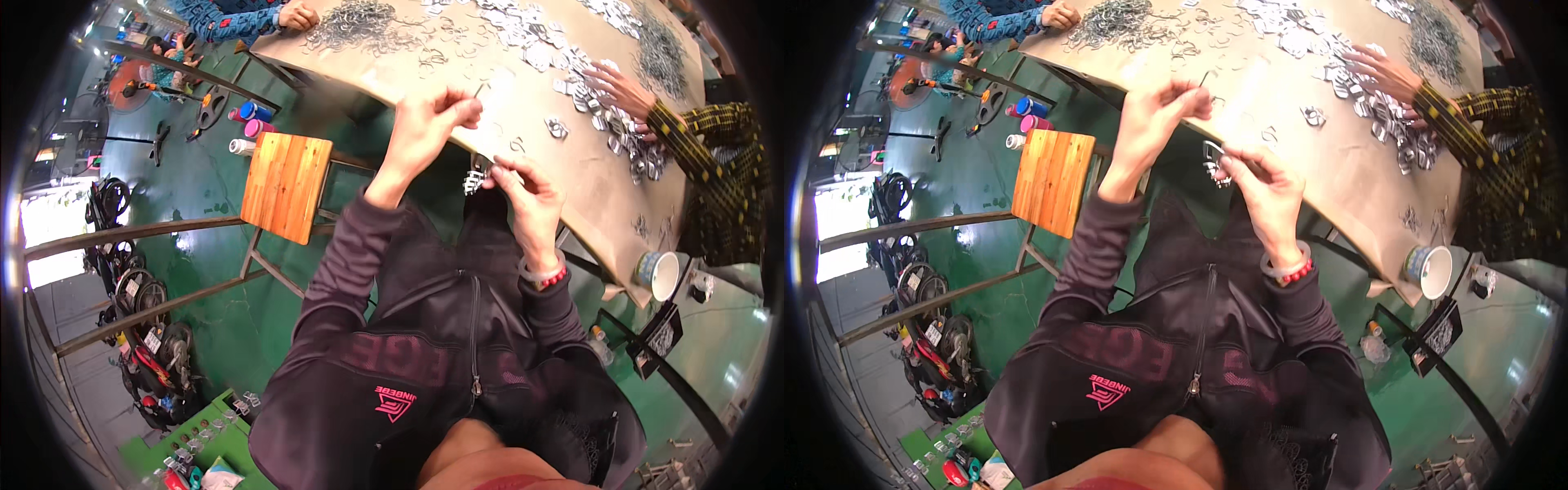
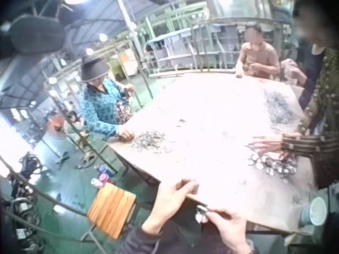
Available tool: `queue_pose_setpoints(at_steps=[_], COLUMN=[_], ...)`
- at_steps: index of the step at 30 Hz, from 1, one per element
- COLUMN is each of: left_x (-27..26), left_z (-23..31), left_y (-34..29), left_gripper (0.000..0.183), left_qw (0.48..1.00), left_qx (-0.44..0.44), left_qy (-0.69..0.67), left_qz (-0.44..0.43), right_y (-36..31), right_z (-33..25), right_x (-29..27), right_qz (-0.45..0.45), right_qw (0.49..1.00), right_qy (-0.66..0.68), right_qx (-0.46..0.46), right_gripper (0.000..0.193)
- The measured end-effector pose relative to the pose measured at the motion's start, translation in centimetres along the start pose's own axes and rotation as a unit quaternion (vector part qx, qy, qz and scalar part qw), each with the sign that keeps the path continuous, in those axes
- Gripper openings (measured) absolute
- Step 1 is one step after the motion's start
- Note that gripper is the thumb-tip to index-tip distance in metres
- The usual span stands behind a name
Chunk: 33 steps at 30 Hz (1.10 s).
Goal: The person assembles small metal links into a chain by hand at a table, periodically hanging the completed sections on a rack.
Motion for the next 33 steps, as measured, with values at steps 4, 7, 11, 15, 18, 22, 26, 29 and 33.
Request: queue_pose_setpoints(at_steps=[4,7,11,15,18,22,26,29,33], left_x=[2.0,2.7,2.7,2.5,2.2,1.8,1.7,1.6,1.1], left_z=[2.1,2.9,2.4,1.6,0.7,-1.1,-1.3,-3.0,-3.2], left_y=[-6.0,-7.7,-7.9,-7.4,-6.9,-5.9,-5.3,-5.3,-5.0], left_gripper=[0.013,0.012,0.01,0.01,0.011,0.011,0.009,0.007,0.008], left_qw=[0.993,0.969,0.971,0.978,0.983,0.999,0.99,0.997,0.998], left_qx=[0.073,0.173,0.173,0.144,0.121,0.018,0.11,0.068,0.055], left_qy=[0.088,0.178,0.167,0.147,0.135,0.032,0.066,0.018,-0.004], left_qz=[-0.03,0.008,0.004,-0.006,0.008,0.03,0.052,0.044,0.007], right_y=[-0.4,-0.9,-1.2,-0.8,-0.4,0.1,0.7,0.9,3.8], right_z=[-0.6,-1.3,-2.4,-1.8,-1.4,-0.8,-0.7,-0.9,-0.1], right_x=[0.2,0.4,0.7,0.3,0.1,-0.3,0.0,0.0,-4.5], right_qz=[-0.004,-0.006,-0.002,0.004,0.002,0.009,0.011,0.004,-0.017], right_qw=[0.998,0.997,0.996,0.997,0.998,0.999,0.998,0.998,0.975], right_qy=[0.053,0.042,0.01,0.001,0.011,-0.014,-0.037,-0.032,-0.215], right_qx=[-0.04,-0.07,-0.094,-0.082,-0.068,-0.047,-0.043,-0.053,-0.056], right_gripper=[0.02,0.019,0.017,0.017,0.017,0.016,0.015,0.018,0.026])
Point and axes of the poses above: each hand's wrist, its own y-axis towards the middle knuckle, its own x-axis out of the palm, z = x × y, the point moved 10 cm from there along y, towards the middle knuckle, and after that the axes turned 13 degrees about -y, right-handed, at the moved point
